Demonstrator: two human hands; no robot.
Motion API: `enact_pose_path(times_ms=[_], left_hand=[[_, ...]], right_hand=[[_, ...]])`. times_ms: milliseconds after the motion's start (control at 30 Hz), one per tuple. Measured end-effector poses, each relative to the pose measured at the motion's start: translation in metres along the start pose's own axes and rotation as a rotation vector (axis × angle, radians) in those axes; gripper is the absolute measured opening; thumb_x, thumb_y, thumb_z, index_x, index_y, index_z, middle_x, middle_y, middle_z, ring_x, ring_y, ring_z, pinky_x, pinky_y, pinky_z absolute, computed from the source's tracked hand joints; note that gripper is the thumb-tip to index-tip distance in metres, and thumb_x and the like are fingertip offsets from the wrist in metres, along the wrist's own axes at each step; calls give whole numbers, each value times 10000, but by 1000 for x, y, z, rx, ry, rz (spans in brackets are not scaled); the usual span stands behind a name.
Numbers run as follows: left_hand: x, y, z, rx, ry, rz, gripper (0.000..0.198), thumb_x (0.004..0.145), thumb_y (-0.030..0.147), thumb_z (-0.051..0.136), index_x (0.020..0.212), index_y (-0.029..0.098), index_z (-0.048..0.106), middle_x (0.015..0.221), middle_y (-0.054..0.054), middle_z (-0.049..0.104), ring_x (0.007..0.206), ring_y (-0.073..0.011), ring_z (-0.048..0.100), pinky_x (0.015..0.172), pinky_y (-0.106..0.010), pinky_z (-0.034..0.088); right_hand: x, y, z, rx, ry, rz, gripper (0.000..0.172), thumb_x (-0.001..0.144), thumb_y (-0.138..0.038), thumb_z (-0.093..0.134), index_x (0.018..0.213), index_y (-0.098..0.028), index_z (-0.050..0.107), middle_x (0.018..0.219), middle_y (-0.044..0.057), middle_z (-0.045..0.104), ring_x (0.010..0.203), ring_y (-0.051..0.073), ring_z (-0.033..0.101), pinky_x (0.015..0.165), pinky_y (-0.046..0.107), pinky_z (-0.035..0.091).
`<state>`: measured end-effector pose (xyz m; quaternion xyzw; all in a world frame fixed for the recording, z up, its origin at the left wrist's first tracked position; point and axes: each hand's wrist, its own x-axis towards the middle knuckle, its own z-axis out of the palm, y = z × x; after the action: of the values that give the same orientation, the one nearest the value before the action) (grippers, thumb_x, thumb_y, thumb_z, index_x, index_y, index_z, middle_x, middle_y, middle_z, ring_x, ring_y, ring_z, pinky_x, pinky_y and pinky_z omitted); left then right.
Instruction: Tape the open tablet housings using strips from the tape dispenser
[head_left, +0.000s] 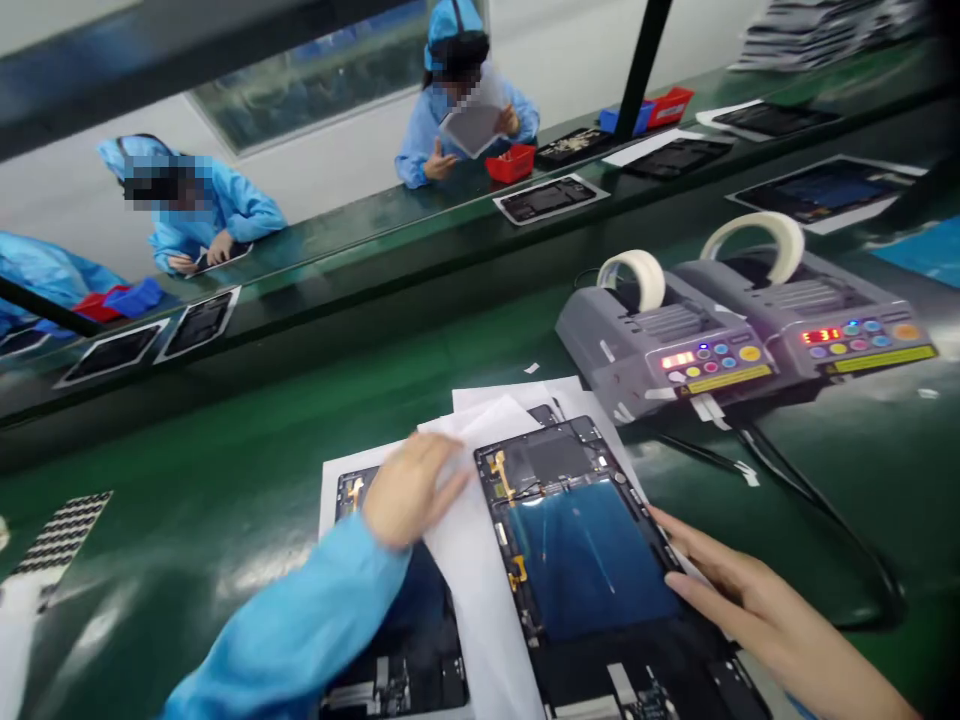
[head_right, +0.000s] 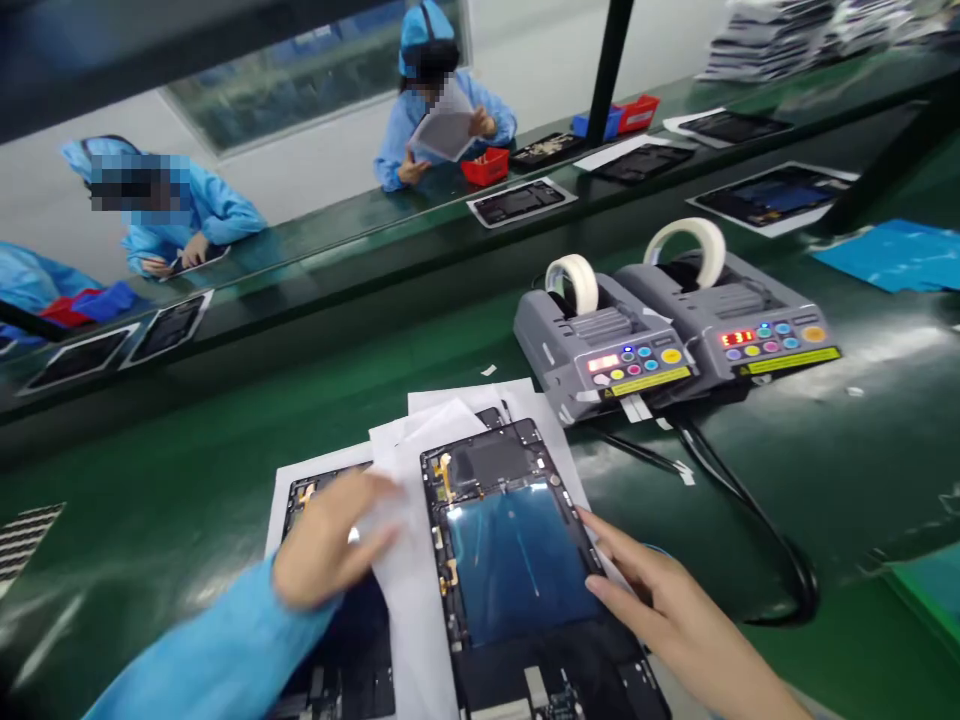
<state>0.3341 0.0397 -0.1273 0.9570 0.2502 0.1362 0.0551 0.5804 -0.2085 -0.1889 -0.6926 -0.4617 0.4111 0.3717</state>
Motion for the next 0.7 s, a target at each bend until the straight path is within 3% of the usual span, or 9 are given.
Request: enact_pose_path(times_ms=[133, 267, 533, 700], left_hand=[[39, -12, 11, -40, -152, -110, 136, 875, 268, 642, 956, 165, 678, 948, -81, 671, 918, -241, 647, 839, -357, 537], [68, -12, 22, -110, -256, -89, 19, 822, 182, 655, 808, 186, 667, 859, -20, 687, 853, -195, 658, 789, -284, 512], [109, 10, -6, -205, -324, -64, 109, 893, 208, 572, 962, 177, 651, 832, 11, 703, 760, -138, 652, 701, -221, 489], [120, 17, 16, -155, -382, -53, 217, 890, 183, 581, 1095, 185, 655, 1019, -40, 726, 933, -208, 677, 830, -288, 509]], right_hand=[[-6, 12, -2, -61, 50, -63, 574, 892, -528, 550, 1395, -252, 526, 1411, 51, 516, 1304, 289, 480, 1061, 418, 403], [-11, 16, 1, -114, 82, -147, 512, 924, -462, 531, 1398, -269, 518, 1405, 48, 527, 1289, 266, 502, 1052, 396, 417], [-1, -8, 3, -180, 97, -209, 490, 935, -429, 530, 1388, -244, 529, 1366, 86, 570, 1255, 282, 545, 1030, 417, 472], [-10, -4, 4, -218, 55, -205, 499, 922, -420, 525, 1404, -293, 511, 1355, 46, 576, 1221, 270, 574, 987, 395, 513]])
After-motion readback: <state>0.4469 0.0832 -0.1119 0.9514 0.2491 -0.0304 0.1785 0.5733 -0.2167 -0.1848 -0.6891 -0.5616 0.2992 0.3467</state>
